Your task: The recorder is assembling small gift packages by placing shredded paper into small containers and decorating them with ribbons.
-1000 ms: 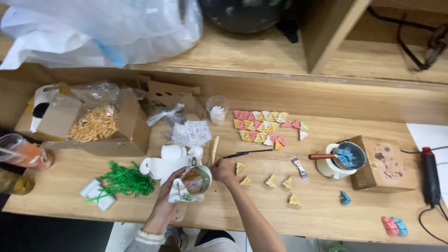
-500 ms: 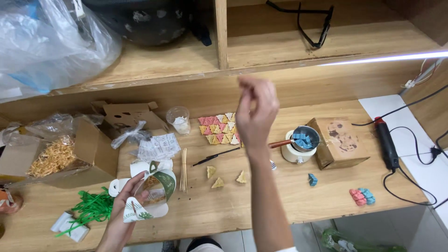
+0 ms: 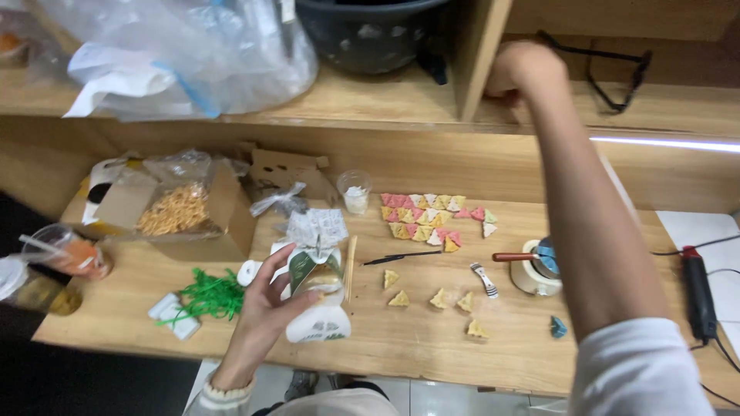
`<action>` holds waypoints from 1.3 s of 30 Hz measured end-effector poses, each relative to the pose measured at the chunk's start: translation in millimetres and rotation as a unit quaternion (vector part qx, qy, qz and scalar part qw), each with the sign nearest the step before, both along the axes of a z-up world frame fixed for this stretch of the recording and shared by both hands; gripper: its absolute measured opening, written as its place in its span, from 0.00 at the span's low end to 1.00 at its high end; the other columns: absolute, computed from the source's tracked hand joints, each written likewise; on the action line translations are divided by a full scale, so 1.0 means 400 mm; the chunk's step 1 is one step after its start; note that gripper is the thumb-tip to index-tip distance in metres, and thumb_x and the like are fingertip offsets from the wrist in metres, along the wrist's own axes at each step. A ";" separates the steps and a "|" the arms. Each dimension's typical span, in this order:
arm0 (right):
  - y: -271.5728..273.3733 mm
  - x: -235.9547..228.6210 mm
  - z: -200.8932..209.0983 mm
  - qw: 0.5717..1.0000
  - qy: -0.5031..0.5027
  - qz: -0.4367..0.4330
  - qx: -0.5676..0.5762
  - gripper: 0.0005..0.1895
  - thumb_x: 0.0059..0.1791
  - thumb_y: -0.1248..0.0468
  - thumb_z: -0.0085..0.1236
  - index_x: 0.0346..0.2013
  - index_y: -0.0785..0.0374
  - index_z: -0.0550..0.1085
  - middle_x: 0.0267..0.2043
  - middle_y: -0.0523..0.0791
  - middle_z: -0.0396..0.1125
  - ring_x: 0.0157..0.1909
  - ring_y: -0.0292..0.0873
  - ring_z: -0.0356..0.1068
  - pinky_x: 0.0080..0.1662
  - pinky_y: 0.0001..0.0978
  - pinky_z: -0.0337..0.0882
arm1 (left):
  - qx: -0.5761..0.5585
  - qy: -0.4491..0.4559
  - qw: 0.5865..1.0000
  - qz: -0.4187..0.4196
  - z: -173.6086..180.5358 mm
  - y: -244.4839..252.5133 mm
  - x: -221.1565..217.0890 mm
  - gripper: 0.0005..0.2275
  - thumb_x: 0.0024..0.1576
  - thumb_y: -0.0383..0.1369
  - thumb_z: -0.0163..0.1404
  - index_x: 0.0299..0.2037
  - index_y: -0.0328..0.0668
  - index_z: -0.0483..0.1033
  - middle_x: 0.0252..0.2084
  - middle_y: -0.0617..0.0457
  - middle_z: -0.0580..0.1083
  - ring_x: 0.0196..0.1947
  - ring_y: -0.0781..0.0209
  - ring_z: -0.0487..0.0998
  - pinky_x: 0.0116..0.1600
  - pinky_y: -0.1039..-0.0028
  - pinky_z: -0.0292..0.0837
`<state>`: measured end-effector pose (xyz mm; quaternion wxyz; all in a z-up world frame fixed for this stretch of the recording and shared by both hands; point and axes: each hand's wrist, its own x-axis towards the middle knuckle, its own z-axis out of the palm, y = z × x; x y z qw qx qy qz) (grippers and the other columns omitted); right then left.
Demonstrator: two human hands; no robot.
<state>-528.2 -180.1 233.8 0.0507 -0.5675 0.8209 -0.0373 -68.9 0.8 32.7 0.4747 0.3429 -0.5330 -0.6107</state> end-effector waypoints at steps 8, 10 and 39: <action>0.022 -0.106 -0.109 0.970 -0.137 0.201 0.014 0.17 0.44 0.68 0.54 0.45 0.71 0.81 0.37 0.55 0.75 0.35 0.51 0.76 0.41 0.44 0.76 | 0.008 0.032 0.999 0.039 -0.045 0.026 0.101 0.34 0.50 0.18 0.59 0.69 0.39 0.59 0.54 0.48 0.74 0.53 0.63 0.76 0.54 0.73 0.77; 0.015 -0.266 -0.211 0.928 -0.256 0.270 -0.006 0.19 0.43 0.69 0.53 0.46 0.73 0.80 0.37 0.56 0.75 0.35 0.51 0.75 0.41 0.43 0.75 | 0.011 0.033 0.998 0.052 -0.063 0.022 0.123 0.34 0.51 0.19 0.59 0.69 0.39 0.60 0.54 0.49 0.75 0.52 0.64 0.76 0.54 0.74 0.76; 0.603 0.806 -0.495 0.757 -0.552 0.214 -0.277 0.11 0.57 0.67 0.51 0.43 0.75 0.77 0.32 0.46 0.72 0.35 0.37 0.70 0.39 0.28 0.71 | 0.002 -0.023 0.995 0.100 -0.093 0.049 0.169 0.32 0.52 0.19 0.59 0.68 0.36 0.61 0.49 0.48 0.77 0.45 0.68 0.79 0.41 0.80 0.79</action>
